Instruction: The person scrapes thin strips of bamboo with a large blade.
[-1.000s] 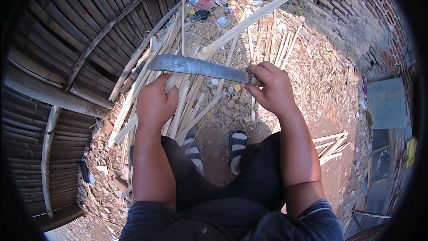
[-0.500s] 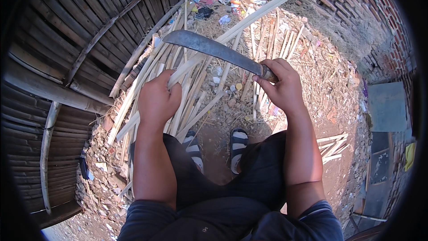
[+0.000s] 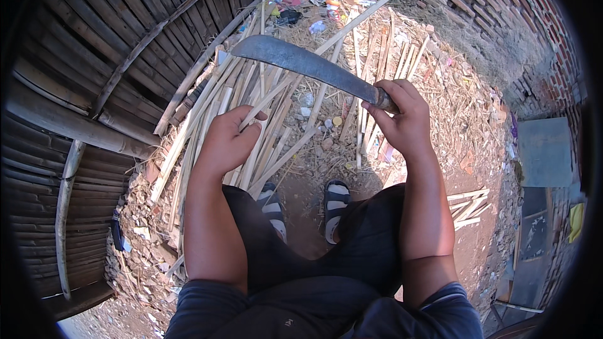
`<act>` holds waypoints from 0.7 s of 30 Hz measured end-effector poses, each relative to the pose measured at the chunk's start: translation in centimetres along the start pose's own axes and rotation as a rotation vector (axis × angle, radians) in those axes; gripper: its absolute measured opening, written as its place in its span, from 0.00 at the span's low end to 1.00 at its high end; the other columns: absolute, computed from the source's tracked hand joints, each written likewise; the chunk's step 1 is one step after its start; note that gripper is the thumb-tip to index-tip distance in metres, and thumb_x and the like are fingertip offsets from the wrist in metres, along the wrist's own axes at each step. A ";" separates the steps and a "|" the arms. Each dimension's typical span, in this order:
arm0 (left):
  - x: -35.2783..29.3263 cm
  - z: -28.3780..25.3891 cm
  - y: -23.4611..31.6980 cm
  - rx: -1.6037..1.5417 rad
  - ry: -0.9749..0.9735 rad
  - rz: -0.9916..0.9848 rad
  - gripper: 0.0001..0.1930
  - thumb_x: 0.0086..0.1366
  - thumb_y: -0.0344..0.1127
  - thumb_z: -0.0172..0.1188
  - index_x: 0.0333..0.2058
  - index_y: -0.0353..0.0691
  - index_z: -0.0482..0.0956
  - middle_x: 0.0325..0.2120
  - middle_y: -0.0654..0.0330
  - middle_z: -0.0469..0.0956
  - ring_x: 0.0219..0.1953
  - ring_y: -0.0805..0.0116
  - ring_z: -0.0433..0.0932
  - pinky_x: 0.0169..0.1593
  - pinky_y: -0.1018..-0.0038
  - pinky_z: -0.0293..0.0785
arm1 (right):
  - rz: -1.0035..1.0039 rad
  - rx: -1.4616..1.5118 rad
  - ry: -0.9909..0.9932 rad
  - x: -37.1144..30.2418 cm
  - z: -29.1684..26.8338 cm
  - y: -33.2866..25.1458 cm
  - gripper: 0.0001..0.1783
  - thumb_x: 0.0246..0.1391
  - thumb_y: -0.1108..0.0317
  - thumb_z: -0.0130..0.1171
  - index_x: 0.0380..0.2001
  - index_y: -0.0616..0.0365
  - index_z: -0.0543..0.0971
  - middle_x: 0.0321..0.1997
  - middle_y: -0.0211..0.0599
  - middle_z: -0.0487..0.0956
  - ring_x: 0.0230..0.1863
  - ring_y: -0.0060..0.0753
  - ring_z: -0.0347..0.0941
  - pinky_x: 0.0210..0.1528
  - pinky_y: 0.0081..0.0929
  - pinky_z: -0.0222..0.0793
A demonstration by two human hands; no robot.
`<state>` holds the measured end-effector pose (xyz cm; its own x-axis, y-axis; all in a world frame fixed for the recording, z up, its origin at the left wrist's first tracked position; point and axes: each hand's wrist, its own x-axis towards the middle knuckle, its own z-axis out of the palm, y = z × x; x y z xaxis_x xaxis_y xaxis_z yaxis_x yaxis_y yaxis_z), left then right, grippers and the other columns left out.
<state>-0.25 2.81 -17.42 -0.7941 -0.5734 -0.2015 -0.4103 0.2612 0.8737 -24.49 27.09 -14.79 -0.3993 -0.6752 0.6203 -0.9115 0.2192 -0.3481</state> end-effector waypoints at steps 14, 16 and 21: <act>-0.2 -0.3 -0.1 0.034 -0.046 0.030 0.14 0.66 0.35 0.67 0.48 0.40 0.86 0.24 0.68 0.74 0.26 0.79 0.67 0.32 0.74 0.67 | 0.100 0.007 0.053 0.0 -0.5 0.1 0.22 0.46 0.64 0.81 0.44 0.57 0.85 0.35 0.38 0.82 0.37 0.44 0.81 0.39 0.37 0.76; 0.0 -0.1 -0.6 0.039 -0.028 0.072 0.14 0.67 0.33 0.66 0.50 0.41 0.85 0.20 0.72 0.69 0.22 0.81 0.64 0.29 0.76 0.63 | 0.195 0.007 0.042 -0.1 -1.1 0.5 0.22 0.46 0.63 0.81 0.45 0.56 0.85 0.36 0.38 0.82 0.37 0.44 0.81 0.39 0.37 0.76; 0.1 0.6 -0.1 0.074 0.090 0.081 0.17 0.64 0.36 0.66 0.50 0.38 0.86 0.23 0.59 0.78 0.24 0.74 0.75 0.33 0.71 0.72 | 0.029 -0.001 -0.104 -0.1 -0.2 -1.0 0.22 0.44 0.64 0.80 0.44 0.53 0.85 0.37 0.36 0.82 0.34 0.44 0.81 0.36 0.39 0.77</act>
<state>-0.55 3.14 -17.79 -0.7842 -0.6143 -0.0880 -0.3808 0.3643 0.8499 -23.59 27.12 -14.39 -0.4132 -0.7379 0.5337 -0.8997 0.2404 -0.3643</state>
